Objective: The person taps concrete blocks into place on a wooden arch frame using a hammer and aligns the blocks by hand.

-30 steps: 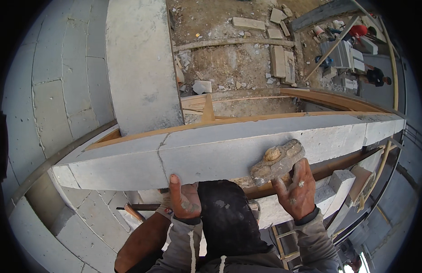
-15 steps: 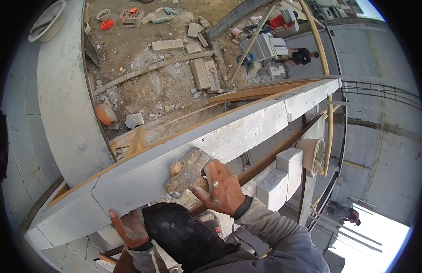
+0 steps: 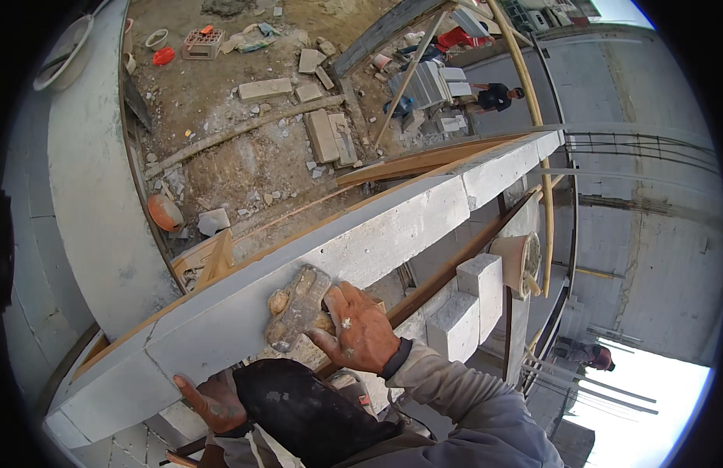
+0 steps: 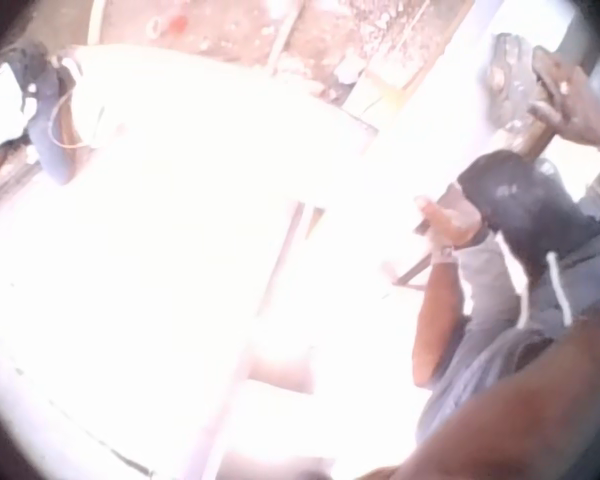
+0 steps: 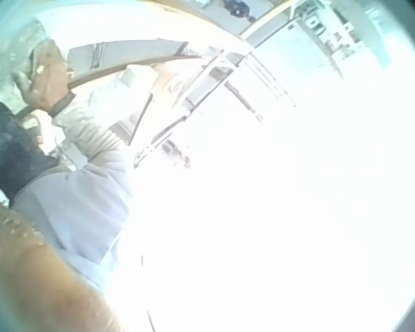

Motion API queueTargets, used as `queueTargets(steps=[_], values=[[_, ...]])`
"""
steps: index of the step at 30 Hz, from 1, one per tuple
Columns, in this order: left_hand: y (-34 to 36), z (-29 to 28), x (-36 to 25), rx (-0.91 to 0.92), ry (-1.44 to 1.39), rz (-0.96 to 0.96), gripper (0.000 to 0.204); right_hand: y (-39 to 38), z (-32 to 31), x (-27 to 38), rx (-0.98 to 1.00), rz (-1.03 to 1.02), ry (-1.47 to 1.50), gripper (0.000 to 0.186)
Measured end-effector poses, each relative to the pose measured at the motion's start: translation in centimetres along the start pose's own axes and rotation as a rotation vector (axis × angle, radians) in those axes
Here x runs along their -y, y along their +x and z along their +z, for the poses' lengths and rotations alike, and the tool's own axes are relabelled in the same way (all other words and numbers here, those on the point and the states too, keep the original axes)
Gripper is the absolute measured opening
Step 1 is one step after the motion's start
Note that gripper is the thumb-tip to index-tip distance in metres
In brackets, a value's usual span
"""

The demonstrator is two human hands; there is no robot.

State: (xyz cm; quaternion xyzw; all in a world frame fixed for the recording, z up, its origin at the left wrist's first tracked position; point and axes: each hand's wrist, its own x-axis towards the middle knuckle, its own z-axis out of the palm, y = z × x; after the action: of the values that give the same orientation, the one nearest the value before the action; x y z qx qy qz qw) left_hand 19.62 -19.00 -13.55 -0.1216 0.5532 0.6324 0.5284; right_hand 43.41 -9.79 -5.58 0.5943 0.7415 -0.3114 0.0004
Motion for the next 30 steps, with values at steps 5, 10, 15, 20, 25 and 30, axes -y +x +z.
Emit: queueTargets(steps=[5, 10, 15, 20, 25, 30], values=[[-0.5, -0.3, -0.8, 0.075, 0.123, 0.052, 0.080, 0.0, 0.1, -0.1, -0.020, -0.002, 0.004, 0.048], [-0.4, -0.8, -0.7, 0.106, 0.103, 0.087, 0.074, -0.2, 0.2, -0.2, -0.041, -0.009, 0.021, 0.045], [-0.2, -1.0, -0.4, 0.091, 0.130, 0.160, 0.069, -0.5, 0.5, -0.4, -0.139, -0.072, 0.022, 0.042], [0.0, -2.6, 0.0, 0.188, 0.177, 0.170, 0.082, -1.0, 0.8, -0.6, -0.225, -0.096, 0.039, 0.041], [1.4, -4.9, 0.7, 0.255, 0.087, 0.161, 0.077, -1.6, 1.6, -1.4, -0.309, -0.098, 0.067, 0.041], [1.9, -5.7, 0.7, 0.257, 0.202, 0.127, 0.089, -2.3, 2.0, -1.4, -0.344, -0.073, 0.064, 0.038]])
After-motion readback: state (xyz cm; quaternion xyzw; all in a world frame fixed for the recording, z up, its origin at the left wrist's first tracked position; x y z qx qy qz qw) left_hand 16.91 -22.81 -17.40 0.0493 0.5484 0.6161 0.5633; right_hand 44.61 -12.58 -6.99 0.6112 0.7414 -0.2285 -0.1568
